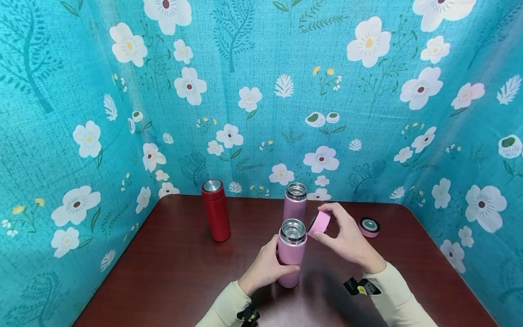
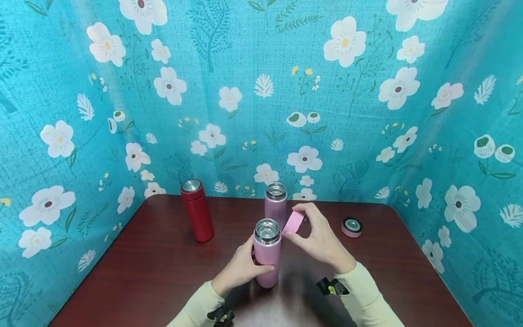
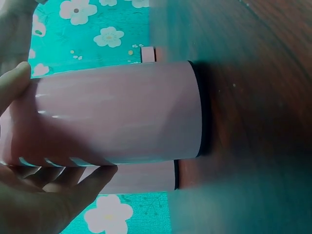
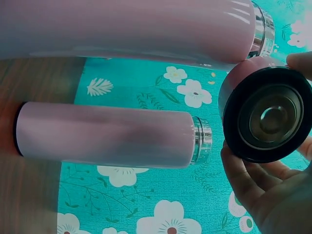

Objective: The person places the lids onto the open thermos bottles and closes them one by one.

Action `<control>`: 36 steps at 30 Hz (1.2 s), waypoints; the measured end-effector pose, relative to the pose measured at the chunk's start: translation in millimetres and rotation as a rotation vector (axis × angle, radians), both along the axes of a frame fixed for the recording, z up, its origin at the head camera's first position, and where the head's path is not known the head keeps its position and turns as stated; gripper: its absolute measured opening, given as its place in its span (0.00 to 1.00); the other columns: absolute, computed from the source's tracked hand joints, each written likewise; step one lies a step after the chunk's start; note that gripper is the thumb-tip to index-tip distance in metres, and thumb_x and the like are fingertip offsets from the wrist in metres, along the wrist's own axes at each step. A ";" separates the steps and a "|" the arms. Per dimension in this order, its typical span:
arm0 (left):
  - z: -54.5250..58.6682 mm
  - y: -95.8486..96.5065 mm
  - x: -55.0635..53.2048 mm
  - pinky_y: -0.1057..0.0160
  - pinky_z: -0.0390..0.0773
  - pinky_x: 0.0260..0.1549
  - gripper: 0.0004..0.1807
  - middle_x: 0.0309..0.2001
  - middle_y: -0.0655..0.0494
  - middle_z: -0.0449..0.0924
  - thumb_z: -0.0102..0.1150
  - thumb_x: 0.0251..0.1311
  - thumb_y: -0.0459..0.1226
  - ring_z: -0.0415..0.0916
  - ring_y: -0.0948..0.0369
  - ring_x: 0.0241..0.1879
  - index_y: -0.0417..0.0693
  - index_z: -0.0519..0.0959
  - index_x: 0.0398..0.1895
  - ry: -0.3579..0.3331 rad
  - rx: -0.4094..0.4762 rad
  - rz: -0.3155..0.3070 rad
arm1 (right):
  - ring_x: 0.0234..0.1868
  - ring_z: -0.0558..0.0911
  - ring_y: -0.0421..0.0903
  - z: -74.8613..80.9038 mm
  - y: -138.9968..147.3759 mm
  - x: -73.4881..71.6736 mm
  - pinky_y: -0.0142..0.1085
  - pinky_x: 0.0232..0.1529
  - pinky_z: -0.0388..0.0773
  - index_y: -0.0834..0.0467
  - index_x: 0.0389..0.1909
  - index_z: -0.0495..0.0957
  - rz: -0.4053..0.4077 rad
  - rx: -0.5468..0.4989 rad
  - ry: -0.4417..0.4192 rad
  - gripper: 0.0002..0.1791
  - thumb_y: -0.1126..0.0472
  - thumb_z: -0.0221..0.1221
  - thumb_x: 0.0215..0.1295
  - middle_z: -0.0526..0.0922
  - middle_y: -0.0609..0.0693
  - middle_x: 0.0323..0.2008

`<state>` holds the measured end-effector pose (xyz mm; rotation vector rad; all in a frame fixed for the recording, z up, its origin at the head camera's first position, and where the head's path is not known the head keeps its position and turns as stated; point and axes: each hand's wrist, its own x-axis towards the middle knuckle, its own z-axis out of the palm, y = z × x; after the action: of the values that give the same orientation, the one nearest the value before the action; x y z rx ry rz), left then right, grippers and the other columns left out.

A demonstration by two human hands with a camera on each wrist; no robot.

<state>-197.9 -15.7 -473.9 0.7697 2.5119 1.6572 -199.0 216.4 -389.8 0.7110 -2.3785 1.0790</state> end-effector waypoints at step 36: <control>-3.8 -22.1 -10.9 0.64 0.79 0.42 0.36 0.54 0.58 0.73 0.71 0.49 0.42 0.77 0.61 0.48 0.56 0.65 0.62 -0.086 0.009 -0.181 | 0.51 0.73 0.45 42.6 -18.1 28.8 0.28 0.44 0.78 0.69 0.40 0.73 0.182 -0.225 0.046 0.23 0.81 0.67 0.40 0.70 0.67 0.49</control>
<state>-208.7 -37.8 -477.7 0.8776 2.3030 1.6069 -170.1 198.3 -347.2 0.8720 -2.1416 1.3644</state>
